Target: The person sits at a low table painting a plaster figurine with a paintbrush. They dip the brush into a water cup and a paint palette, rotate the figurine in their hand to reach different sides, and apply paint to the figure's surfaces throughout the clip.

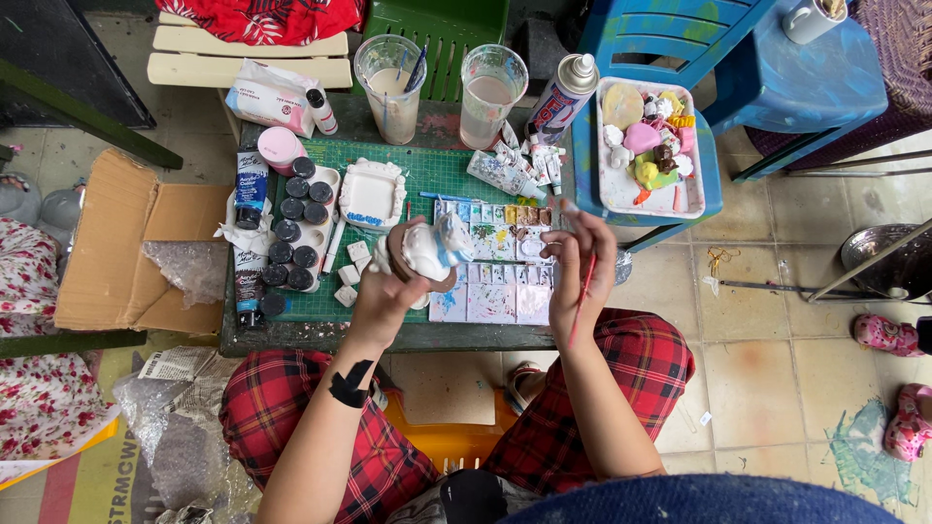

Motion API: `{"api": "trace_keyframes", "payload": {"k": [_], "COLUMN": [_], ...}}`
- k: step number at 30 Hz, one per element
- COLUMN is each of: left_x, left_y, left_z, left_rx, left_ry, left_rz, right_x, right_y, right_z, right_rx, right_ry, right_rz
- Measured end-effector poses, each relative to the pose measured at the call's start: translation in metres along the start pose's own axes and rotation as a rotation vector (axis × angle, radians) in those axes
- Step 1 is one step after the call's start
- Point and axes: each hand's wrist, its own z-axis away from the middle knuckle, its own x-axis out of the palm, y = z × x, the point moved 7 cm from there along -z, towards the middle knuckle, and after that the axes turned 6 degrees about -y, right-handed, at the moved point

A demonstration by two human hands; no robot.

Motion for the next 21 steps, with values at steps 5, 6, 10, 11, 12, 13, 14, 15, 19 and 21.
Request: {"api": "trace_keyframes", "payload": {"k": [5, 6, 10, 11, 12, 13, 14, 15, 19, 21], "left_x": [0.020, 0.024, 0.033, 0.034, 0.035, 0.036, 0.036, 0.034, 0.035, 0.036], "left_y": [0.049, 0.050, 0.046, 0.044, 0.043, 0.043, 0.043, 0.042, 0.046, 0.050], "left_z": [0.015, 0.014, 0.011, 0.010, 0.010, 0.009, 0.008, 0.007, 0.006, 0.005], "left_rx": [0.440, 0.441, 0.402, 0.380, 0.365, 0.354, 0.344, 0.291, 0.276, 0.316], "left_ry": [0.110, 0.072, -0.046, -0.064, -0.054, -0.044, -0.033, -0.021, 0.004, 0.006], "left_rz": [-0.989, -1.061, -1.177, -1.161, -1.129, -1.098, -1.069, -1.014, -0.932, -0.937], "right_x": [-0.012, -0.012, -0.008, -0.008, -0.007, -0.007, -0.003, 0.000, -0.009, -0.009], "right_y": [0.009, 0.012, 0.018, 0.018, 0.018, 0.018, 0.015, 0.012, 0.008, 0.009], "right_z": [-0.002, -0.003, -0.002, -0.001, 0.000, 0.000, 0.000, 0.000, 0.004, 0.009], "right_rx": [0.005, 0.016, 0.076, 0.093, 0.111, 0.126, 0.095, 0.065, 0.004, -0.010], "right_ry": [0.015, -0.010, -0.088, -0.094, -0.099, -0.105, -0.147, -0.187, -0.103, -0.117], "right_rz": [-0.032, -0.054, -0.042, -0.022, -0.002, 0.017, -0.049, -0.114, 0.022, -0.039]}}
